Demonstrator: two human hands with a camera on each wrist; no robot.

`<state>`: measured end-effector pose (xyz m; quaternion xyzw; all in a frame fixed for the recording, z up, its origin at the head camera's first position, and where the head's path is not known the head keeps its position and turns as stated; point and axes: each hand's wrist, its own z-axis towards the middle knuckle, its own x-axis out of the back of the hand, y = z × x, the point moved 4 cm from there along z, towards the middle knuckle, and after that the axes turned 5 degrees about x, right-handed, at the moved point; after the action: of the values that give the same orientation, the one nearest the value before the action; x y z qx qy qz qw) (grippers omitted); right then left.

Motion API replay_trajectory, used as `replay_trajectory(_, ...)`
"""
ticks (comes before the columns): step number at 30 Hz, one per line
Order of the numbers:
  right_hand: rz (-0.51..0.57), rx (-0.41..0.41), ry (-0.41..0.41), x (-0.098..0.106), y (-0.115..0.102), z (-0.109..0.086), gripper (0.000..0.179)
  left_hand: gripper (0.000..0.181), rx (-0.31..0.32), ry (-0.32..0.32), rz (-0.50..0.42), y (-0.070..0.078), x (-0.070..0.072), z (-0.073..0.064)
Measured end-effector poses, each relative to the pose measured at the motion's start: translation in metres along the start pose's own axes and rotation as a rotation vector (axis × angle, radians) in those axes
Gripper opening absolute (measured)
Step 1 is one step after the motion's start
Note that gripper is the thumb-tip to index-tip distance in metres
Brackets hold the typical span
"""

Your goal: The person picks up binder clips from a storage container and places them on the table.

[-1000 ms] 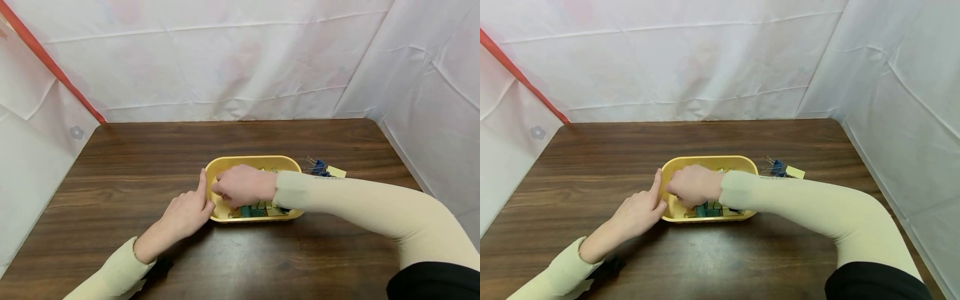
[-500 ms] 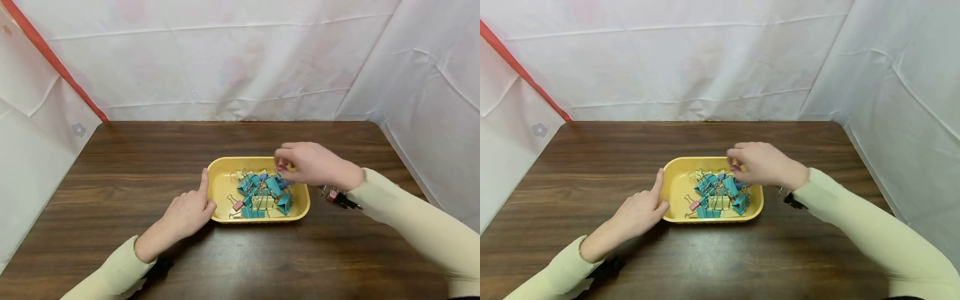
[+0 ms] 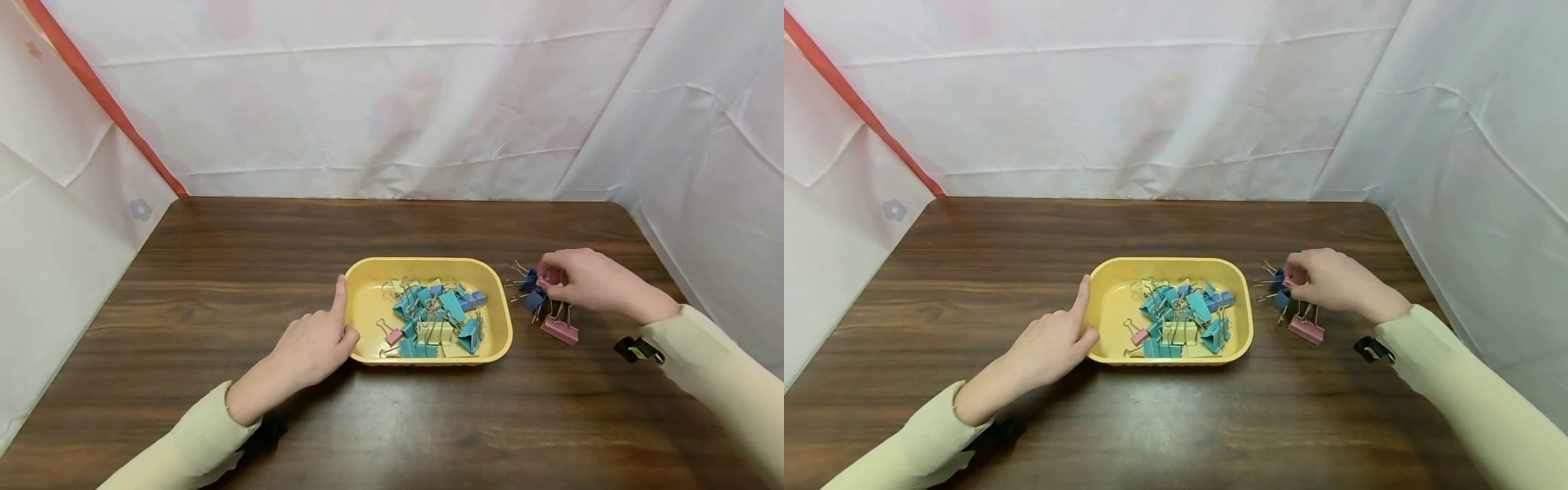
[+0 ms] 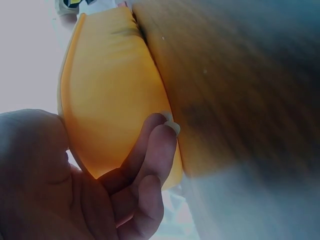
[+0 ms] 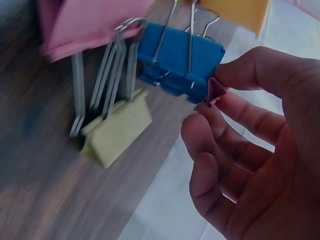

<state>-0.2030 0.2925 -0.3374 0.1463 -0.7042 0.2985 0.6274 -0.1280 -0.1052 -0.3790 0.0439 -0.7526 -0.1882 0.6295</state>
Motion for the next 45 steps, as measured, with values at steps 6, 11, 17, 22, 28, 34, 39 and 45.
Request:
replay_trajectory(6, 0.027, -0.05, 0.011, 0.001, 0.013, -0.015, 0.01, 0.083, -0.001, 0.0, 0.004, 0.001, 0.0, 0.001)
replay_trajectory(11, 0.045, -0.067, -0.004, -0.003, 0.021, -0.023, 0.01, 0.083, 0.0, -0.007, 0.008, 0.002, 0.0, 0.001)
replay_trajectory(17, 0.069, -0.07, -0.062, -0.015, 0.026, -0.029, 0.012, 0.083, -0.002, -0.006, 0.009, 0.003, 0.001, 0.001)
replay_trajectory(22, 0.082, -0.067, -0.064, -0.012, 0.026, -0.027, 0.008, 0.084, 0.002, -0.01, 0.008, 0.003, 0.001, 0.001)
replay_trajectory(28, 0.026, -0.026, 0.026, 0.008, 0.011, -0.012, 0.005, 0.084, 0.003, -0.012, 0.013, 0.002, 0.0, 0.0)
replay_trajectory(34, -0.007, 0.06, 0.105, 0.027, -0.027, 0.016, 0.007, 0.083, -0.008, 0.001, 0.009, 0.002, 0.001, 0.001)
replay_trajectory(39, -0.023, 0.191, 0.103, 0.025, -0.071, 0.042, 0.014, 0.083, -0.01, -0.001, 0.004, 0.002, 0.0, 0.001)
replay_trajectory(45, -0.102, 0.385, 0.042, 0.01, -0.133, 0.069, 0.018, 0.083, -0.006, -0.004, -0.011, -0.001, -0.001, 0.0)
